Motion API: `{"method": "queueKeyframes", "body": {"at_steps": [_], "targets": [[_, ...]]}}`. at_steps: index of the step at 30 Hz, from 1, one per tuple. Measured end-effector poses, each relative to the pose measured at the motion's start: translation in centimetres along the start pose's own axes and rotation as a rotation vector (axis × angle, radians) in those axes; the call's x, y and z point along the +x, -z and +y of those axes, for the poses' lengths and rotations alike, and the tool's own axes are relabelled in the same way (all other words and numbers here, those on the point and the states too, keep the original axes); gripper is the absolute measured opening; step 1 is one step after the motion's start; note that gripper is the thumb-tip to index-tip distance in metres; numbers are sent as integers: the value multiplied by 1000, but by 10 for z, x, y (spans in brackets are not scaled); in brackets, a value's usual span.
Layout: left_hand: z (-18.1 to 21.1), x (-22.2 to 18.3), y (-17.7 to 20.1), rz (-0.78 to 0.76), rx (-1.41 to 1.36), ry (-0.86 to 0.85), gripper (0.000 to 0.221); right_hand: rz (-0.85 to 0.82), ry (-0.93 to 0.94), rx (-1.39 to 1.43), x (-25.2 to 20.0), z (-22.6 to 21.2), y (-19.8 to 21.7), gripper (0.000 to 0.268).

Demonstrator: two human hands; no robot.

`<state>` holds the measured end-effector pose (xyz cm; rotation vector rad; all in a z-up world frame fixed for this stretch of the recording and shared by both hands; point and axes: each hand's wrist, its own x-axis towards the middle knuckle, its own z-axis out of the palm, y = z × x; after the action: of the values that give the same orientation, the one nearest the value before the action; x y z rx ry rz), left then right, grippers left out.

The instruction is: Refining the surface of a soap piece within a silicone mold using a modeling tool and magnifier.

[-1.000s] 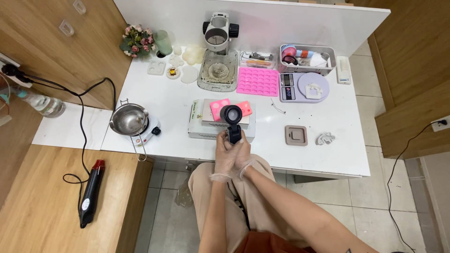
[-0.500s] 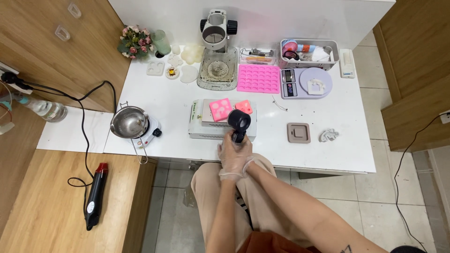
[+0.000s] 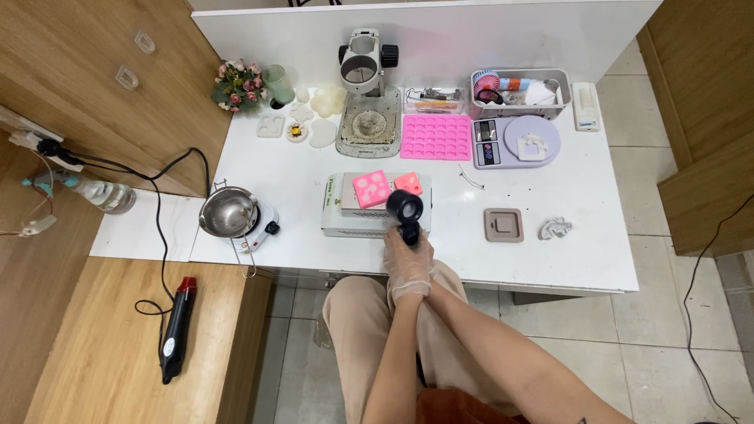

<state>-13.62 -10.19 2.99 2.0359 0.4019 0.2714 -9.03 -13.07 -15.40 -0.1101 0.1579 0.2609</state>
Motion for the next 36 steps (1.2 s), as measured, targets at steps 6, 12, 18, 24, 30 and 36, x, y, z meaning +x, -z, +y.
{"method": "queueKeyframes", "body": {"at_steps": [6,12,18,24,30,36], "targets": [[-5,-6,-7,160,-48,223,39,109,-97,-135,-23,-2,-45,55],[-36,-8,-17,172,-66,139,40,168,-2,-502,-15,10,-18,46],[-28,-4,-10,154,-47,125,40,-27,-145,9,-25,-3,-47,55],[-30,-6,-1,133,1,128,40,411,353,-1153,-20,22,-41,35],[-26,-3,1,136,39,126,40,411,232,-1924,-71,17,-158,38],[-20,-8,4,135,76,132,40,357,262,-1234,-51,5,-100,33]]}}
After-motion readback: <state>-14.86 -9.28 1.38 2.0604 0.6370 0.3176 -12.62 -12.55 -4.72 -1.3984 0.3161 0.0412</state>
